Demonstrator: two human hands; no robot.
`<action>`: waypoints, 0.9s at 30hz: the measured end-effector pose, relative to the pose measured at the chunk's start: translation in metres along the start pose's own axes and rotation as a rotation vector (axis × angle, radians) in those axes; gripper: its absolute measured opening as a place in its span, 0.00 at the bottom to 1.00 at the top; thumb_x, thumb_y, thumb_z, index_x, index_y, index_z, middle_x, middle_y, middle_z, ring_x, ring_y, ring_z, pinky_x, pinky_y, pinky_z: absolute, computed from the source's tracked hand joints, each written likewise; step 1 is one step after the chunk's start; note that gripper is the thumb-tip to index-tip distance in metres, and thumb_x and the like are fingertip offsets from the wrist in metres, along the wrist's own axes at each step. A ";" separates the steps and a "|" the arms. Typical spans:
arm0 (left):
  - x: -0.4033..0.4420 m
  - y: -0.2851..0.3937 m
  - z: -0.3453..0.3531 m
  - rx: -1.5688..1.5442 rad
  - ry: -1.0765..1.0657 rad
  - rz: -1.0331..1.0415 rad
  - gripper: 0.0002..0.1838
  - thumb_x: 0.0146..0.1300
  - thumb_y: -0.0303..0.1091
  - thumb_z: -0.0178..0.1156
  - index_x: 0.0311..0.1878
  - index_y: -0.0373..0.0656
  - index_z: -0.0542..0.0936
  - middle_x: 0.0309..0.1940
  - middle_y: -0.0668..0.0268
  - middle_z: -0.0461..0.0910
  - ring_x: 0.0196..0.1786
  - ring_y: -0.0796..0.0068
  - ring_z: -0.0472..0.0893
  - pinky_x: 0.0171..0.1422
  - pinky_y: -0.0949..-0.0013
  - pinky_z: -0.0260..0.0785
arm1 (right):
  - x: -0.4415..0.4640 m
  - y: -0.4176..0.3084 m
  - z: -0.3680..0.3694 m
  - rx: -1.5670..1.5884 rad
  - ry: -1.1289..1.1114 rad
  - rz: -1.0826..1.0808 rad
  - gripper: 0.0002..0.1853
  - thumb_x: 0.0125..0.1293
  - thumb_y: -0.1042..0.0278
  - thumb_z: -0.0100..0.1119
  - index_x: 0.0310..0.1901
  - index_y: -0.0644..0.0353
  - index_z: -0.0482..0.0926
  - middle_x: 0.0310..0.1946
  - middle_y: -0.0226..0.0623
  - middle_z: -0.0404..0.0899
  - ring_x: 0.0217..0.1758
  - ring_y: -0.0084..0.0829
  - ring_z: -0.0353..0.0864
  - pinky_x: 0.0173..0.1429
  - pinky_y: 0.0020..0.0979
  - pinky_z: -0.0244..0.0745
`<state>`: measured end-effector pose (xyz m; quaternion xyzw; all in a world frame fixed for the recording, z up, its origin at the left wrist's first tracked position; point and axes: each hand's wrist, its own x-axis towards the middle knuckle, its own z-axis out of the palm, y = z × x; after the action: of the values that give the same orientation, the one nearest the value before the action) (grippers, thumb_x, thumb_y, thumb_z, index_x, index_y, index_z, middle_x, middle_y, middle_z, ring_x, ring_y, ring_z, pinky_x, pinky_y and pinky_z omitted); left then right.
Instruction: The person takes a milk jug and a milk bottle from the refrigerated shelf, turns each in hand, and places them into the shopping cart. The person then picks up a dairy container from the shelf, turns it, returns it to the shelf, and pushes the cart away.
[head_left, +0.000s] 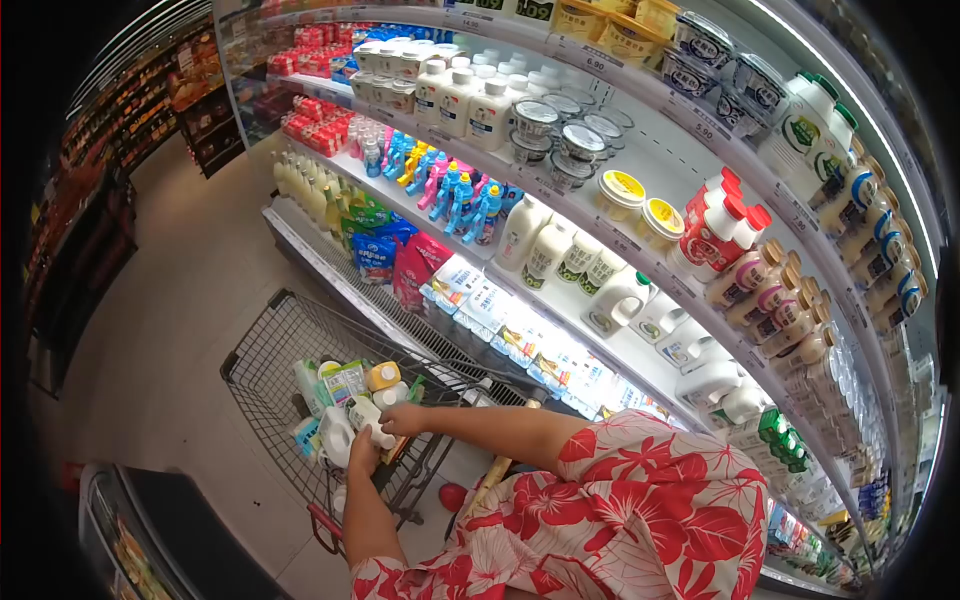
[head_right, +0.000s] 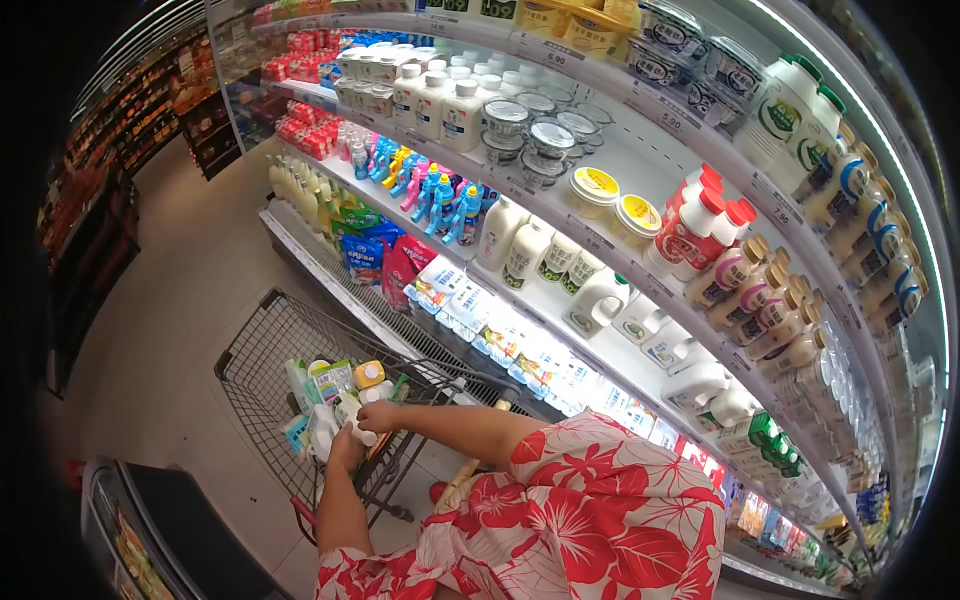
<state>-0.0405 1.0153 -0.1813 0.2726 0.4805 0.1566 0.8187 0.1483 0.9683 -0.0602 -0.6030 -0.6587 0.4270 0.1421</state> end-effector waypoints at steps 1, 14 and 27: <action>0.000 -0.001 -0.005 -0.039 -0.059 -0.030 0.25 0.72 0.43 0.47 0.64 0.35 0.67 0.49 0.59 0.77 0.48 0.67 0.78 0.48 0.65 0.69 | -0.017 -0.011 -0.014 0.022 0.046 -0.055 0.22 0.62 0.56 0.52 0.50 0.64 0.79 0.46 0.50 0.80 0.50 0.47 0.79 0.56 0.41 0.72; -0.160 0.083 0.164 0.479 -0.018 0.614 0.23 0.69 0.36 0.53 0.62 0.31 0.70 0.57 0.55 0.75 0.61 0.68 0.73 0.66 0.68 0.61 | -0.219 -0.001 -0.043 -0.430 0.696 -0.235 0.09 0.59 0.62 0.56 0.32 0.59 0.80 0.28 0.37 0.79 0.38 0.37 0.80 0.42 0.38 0.73; -0.192 0.004 0.206 0.702 -0.266 0.694 0.22 0.61 0.28 0.57 0.59 0.35 0.72 0.53 0.52 0.76 0.58 0.55 0.75 0.64 0.59 0.64 | -0.212 -0.018 -0.043 -0.485 0.664 -0.042 0.15 0.55 0.57 0.53 0.20 0.56 0.81 0.21 0.35 0.78 0.30 0.38 0.78 0.39 0.39 0.70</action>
<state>0.0452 0.8585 0.0361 0.6923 0.2769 0.2120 0.6318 0.2161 0.7927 0.0480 -0.7104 -0.6708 0.0384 0.2093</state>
